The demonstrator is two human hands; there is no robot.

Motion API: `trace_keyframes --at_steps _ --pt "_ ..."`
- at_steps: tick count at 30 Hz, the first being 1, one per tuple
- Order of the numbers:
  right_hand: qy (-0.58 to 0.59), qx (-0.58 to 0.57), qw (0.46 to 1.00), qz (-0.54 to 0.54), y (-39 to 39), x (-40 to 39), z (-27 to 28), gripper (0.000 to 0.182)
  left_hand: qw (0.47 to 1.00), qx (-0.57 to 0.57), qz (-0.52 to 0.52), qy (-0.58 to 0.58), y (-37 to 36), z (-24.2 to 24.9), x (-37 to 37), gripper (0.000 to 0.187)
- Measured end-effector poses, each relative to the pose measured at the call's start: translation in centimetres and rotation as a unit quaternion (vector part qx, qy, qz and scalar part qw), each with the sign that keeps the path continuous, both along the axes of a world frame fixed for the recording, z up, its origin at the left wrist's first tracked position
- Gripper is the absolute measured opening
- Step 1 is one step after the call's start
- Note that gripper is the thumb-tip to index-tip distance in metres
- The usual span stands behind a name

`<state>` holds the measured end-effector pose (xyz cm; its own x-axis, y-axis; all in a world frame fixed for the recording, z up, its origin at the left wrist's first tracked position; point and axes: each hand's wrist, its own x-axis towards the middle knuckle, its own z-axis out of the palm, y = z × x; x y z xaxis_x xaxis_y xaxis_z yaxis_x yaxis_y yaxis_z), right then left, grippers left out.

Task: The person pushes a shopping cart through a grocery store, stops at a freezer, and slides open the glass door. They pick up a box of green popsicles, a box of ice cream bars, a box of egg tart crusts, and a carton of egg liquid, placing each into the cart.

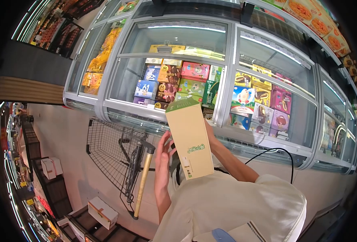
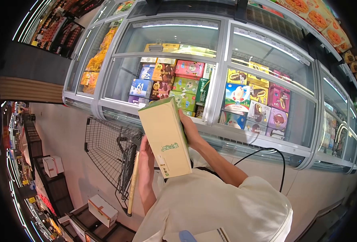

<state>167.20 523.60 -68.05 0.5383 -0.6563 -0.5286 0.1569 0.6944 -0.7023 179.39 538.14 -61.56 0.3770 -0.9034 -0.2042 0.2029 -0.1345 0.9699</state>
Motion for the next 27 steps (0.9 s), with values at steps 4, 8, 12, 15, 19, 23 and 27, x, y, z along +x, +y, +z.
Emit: trace_keyframes --at_steps 4,8,12,15,19,23,27 --pt "-0.076 0.049 0.995 0.03 0.3 0.4 -2.0 0.058 0.999 0.033 0.0 0.029 0.1 -0.8 0.1 0.094" --pt "-0.092 0.065 0.992 0.05 0.9 0.5 -1.4 0.057 0.992 0.077 -0.009 0.103 0.5 -3.6 0.7 0.085" --pt "-0.092 0.07 0.991 0.061 1.3 0.2 -1.4 0.056 0.98 0.1 -0.009 0.174 1.6 -5.8 0.4 0.076" --pt "-0.087 0.073 0.992 0.061 1.6 0.2 -1.3 0.056 0.975 0.085 0.0 0.205 2.4 -8.1 0.4 0.068" --pt "-0.087 0.072 0.992 0.061 1.8 0.6 -1.3 0.055 0.97 0.058 0.022 0.235 2.0 -6.8 -0.1 0.068" --pt "-0.084 0.068 0.993 0.054 1.8 0.8 -1.0 0.055 0.952 0.057 0.039 0.298 2.3 -7.5 0.1 0.066" --pt "-0.076 0.049 0.995 0.028 1.4 1.3 -0.8 0.054 0.957 0.061 0.043 0.281 2.0 -6.4 -0.1 0.066"
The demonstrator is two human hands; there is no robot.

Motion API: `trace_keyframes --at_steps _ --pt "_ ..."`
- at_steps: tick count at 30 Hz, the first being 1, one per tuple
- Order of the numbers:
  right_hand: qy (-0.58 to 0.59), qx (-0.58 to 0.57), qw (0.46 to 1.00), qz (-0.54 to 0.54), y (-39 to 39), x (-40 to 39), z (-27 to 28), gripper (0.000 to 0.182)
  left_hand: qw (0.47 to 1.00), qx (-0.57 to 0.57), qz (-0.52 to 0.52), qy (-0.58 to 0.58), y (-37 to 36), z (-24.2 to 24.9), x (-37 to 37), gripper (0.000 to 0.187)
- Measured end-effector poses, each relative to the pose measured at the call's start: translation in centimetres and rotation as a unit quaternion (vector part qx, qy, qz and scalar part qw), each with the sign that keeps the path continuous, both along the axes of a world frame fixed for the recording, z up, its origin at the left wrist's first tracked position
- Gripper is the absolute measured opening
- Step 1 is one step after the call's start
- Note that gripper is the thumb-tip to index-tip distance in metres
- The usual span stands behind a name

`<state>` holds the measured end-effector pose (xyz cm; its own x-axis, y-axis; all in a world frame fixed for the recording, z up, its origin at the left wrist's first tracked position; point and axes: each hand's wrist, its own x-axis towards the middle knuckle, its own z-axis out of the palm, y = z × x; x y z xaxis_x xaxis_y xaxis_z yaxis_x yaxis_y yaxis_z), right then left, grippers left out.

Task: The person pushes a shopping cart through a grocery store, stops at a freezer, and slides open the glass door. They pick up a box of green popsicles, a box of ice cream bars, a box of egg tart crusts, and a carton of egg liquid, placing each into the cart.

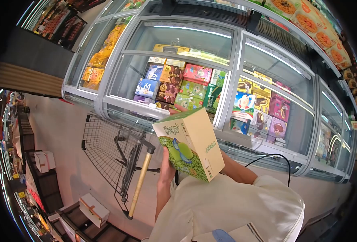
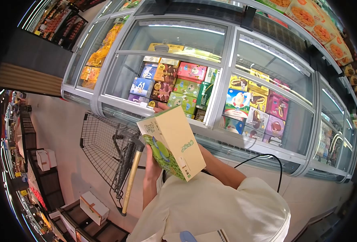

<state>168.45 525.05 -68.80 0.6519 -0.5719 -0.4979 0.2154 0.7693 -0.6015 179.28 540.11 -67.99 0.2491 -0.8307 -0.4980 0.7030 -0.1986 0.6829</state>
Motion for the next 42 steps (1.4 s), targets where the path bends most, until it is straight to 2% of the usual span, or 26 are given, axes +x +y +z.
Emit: trace_keyframes --at_steps 8,13,14,17,20,25,29,31,34,37,39,42 --pt "0.022 -0.047 0.998 -0.041 -1.2 -0.2 1.2 0.054 0.995 0.0 0.095 0.019 -0.7 0.8 -0.8 0.066" --pt "0.011 -0.128 0.992 0.0 -2.6 -1.8 2.3 0.05 0.991 0.012 0.13 0.009 0.4 -0.4 0.4 0.065" --pt "-0.116 0.067 0.991 0.017 -3.7 -1.9 1.2 0.047 0.992 0.008 0.127 0.005 0.6 -0.5 0.8 0.065" --pt "-0.068 0.088 0.993 0.034 -3.9 -1.8 2.1 0.046 0.992 0.004 0.125 -0.008 1.0 -0.6 1.3 0.064" --pt "-0.019 0.012 0.999 0.04 -3.8 -1.6 1.5 0.045 0.99 0.015 0.137 -0.022 0.8 -0.2 1.3 0.062" --pt "-0.017 -0.108 0.993 0.038 -3.4 -1.1 2.2 0.048 0.984 -0.003 0.172 -0.054 0.7 -0.5 1.4 0.058" --pt "0.025 -0.243 0.969 0.023 -2.9 -0.6 3.3 0.051 0.977 -0.005 0.191 -0.096 0.9 -0.4 2.1 0.053" --pt "0.025 -0.273 0.961 0.035 -3.0 -0.6 3.3 0.051 0.971 -0.002 0.217 -0.101 0.6 0.9 2.1 0.051" --pt "0.057 -0.334 0.94 0.041 -1.7 0.9 5.0 0.051 0.966 -0.029 0.243 -0.081 1.2 0.3 3.0 0.052" --pt "0.083 -0.368 0.922 0.086 -0.5 2.9 5.2 0.057 0.953 -0.011 0.296 -0.06 2.5 0.3 4.3 0.054" --pt "0.149 -0.397 0.896 0.136 0.8 4.7 5.7 0.062 0.941 -0.034 0.335 -0.033 3.7 0.9 5.3 0.054" --pt "0.142 -0.426 0.869 0.21 3.9 9.7 8.3 0.057 0.931 -0.04 0.358 -0.053 7.2 0.1 8.0 0.064"
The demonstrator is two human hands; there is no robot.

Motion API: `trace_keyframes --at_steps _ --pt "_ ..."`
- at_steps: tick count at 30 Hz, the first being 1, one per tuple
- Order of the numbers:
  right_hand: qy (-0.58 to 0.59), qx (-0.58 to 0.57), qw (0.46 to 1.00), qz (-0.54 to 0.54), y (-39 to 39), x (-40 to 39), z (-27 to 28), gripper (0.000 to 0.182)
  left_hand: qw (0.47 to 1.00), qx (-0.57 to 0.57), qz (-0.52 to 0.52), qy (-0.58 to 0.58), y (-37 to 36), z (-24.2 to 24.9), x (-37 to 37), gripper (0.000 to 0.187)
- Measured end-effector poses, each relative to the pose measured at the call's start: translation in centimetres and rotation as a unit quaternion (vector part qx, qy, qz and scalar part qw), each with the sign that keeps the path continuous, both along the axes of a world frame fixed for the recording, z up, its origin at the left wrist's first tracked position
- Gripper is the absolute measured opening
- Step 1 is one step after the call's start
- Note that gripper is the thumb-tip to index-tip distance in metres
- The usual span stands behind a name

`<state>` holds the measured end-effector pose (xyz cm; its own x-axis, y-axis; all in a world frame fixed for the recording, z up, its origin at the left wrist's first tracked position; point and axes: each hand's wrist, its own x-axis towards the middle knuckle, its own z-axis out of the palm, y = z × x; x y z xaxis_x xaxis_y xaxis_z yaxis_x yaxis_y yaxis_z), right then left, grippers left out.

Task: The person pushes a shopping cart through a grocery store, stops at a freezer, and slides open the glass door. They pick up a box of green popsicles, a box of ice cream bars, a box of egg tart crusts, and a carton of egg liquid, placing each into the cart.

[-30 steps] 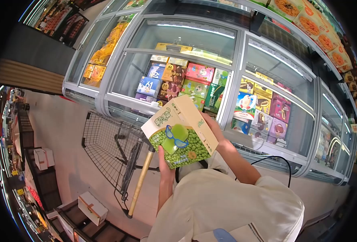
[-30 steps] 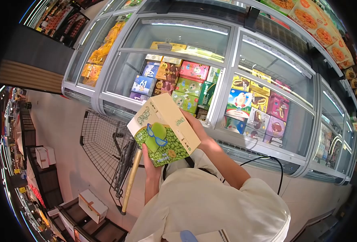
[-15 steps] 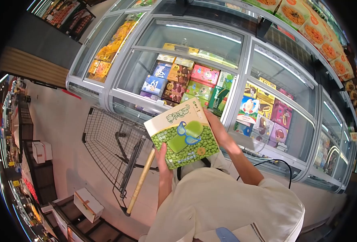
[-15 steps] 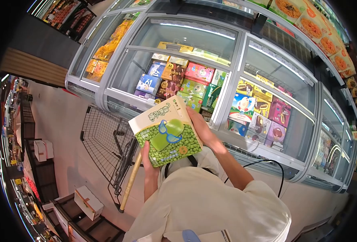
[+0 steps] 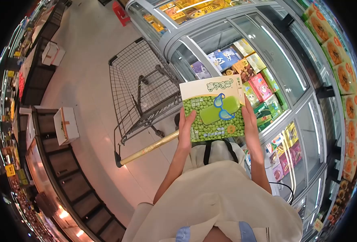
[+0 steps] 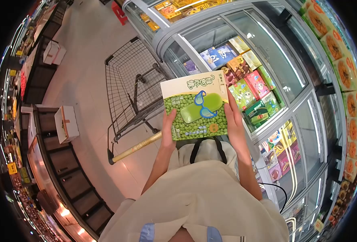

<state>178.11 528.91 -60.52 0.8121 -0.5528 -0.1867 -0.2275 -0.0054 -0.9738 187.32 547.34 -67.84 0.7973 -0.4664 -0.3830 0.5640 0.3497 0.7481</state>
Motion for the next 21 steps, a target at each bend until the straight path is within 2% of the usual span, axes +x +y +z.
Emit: trace_keyframes --at_steps 2,6,9,11,12,16,19,21 --pt "0.005 -0.058 0.997 0.044 1.5 3.5 -0.5 0.052 1.0 0.018 0.012 -0.015 2.5 0.1 2.5 0.073" --pt "-0.012 -0.172 0.974 0.145 4.5 12.3 -2.2 0.05 0.99 0.119 0.05 -0.057 7.3 0.1 8.9 0.072" --pt "-0.003 -0.181 0.961 0.21 6.5 19.8 -7.6 0.049 0.979 0.193 0.038 -0.061 11.1 -2.4 14.9 0.07" --pt "0.013 -0.184 0.955 0.23 8.2 25.3 -12.8 0.046 0.968 0.238 0.023 -0.079 13.2 -7.3 19.1 0.066" --pt "0.017 -0.189 0.953 0.238 9.0 27.9 -15.5 0.045 0.964 0.245 0.06 -0.088 14.1 -11.4 20.7 0.063" --pt "0.148 -0.21 0.916 0.307 12.0 36.9 -25.8 0.04 0.945 0.312 0.078 -0.057 17.3 -23.3 26.1 0.065" --pt "0.244 -0.247 0.87 0.349 14.0 39.8 -34.2 0.037 0.919 0.392 0.052 -0.009 19.3 -30.1 28.8 0.069" --pt "0.291 -0.259 0.842 0.372 15.2 40.3 -39.1 0.035 0.914 0.405 0.032 0.01 20.6 -34.1 29.9 0.072"
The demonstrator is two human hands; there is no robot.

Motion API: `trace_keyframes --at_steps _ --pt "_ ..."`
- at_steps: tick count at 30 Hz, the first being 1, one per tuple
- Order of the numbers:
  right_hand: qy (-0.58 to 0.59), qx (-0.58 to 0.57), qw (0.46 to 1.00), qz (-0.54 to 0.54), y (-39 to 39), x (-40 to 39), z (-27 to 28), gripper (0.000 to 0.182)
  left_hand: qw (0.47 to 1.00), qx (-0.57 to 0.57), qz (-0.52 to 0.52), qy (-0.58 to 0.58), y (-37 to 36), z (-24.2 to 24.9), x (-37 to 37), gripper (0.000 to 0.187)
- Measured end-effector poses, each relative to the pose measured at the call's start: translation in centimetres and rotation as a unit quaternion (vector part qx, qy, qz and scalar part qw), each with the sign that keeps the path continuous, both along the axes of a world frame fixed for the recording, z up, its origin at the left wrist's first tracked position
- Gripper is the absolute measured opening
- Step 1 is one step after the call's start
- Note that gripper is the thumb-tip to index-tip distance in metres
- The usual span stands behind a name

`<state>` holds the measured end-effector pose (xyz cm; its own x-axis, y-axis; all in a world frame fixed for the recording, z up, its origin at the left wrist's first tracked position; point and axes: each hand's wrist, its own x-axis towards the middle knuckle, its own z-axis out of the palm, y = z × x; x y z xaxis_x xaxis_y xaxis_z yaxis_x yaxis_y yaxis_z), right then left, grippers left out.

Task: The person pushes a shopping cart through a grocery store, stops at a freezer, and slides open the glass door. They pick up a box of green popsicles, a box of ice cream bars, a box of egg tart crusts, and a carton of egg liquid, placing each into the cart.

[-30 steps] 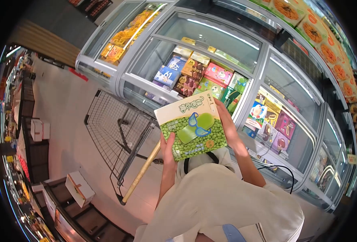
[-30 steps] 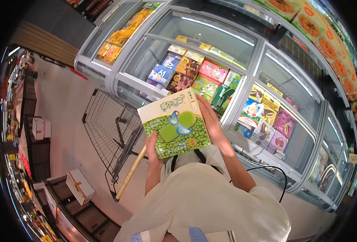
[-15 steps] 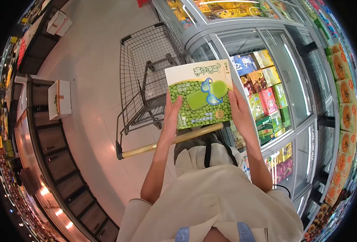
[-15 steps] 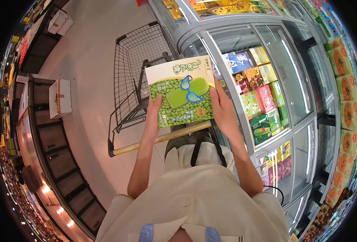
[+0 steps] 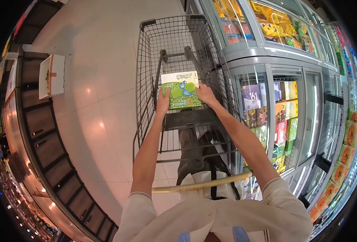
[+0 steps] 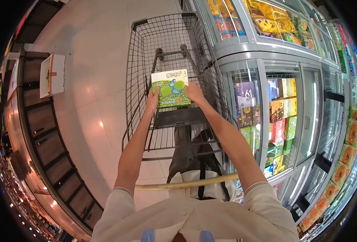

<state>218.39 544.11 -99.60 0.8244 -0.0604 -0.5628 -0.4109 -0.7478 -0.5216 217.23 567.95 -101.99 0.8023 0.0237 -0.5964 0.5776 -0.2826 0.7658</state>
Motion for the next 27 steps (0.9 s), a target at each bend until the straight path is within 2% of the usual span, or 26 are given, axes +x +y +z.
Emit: trace_keyframes --at_steps 3,5,8,10,14,16,17,19,20,21,22,24,27 --pt "0.077 0.036 0.996 -0.009 1.8 0.6 -3.2 0.031 0.998 0.043 -0.027 0.032 2.0 -6.9 0.6 0.069" --pt "0.05 0.06 0.996 -0.046 2.7 0.2 -7.1 0.028 0.999 0.014 -0.011 0.028 3.1 -12.2 -0.1 0.067" --pt "0.073 0.07 0.993 -0.063 4.2 0.8 -11.1 0.034 0.999 0.008 -0.007 0.035 4.3 -13.3 0.1 0.065" --pt "0.098 0.114 0.984 -0.095 5.0 0.8 -12.0 0.04 0.998 0.009 -0.008 0.059 4.8 -13.3 0.1 0.069" --pt "0.144 0.109 0.98 -0.079 5.9 1.1 -12.6 0.052 0.994 -0.046 0.024 0.097 4.9 -11.5 1.5 0.07" --pt "0.17 0.099 0.979 -0.053 6.6 1.3 -12.1 0.054 0.994 -0.061 0.057 0.075 4.6 -12.6 0.9 0.067" --pt "0.137 0.11 0.982 -0.068 7.0 1.3 -11.9 0.056 0.993 -0.068 0.073 0.061 4.5 -13.3 0.8 0.065" --pt "0.069 0.132 0.984 -0.096 7.7 0.2 -12.7 0.059 0.999 -0.009 0.034 0.041 4.5 -14.5 0.5 0.068" --pt "0.032 0.113 0.99 -0.071 7.9 -0.2 -13.1 0.06 0.999 0.021 0.014 0.03 4.4 -15.0 0.3 0.07" --pt "-0.005 0.094 0.994 -0.049 8.1 -0.7 -13.3 0.061 1.0 -0.006 0.022 0.022 4.2 -14.6 0.3 0.069" --pt "-0.043 0.072 0.996 -0.027 8.0 -0.9 -13.2 0.063 0.998 0.055 0.017 0.012 3.6 -14.2 0.1 0.069" --pt "0.004 0.093 0.996 -0.001 7.8 -1.5 -11.9 0.058 0.985 0.171 0.001 -0.015 1.8 -12.2 -0.7 0.067" --pt "0.038 0.117 0.992 0.016 7.4 -2.0 -7.2 0.046 0.989 0.139 -0.022 -0.047 -0.9 -7.9 -1.0 0.062"
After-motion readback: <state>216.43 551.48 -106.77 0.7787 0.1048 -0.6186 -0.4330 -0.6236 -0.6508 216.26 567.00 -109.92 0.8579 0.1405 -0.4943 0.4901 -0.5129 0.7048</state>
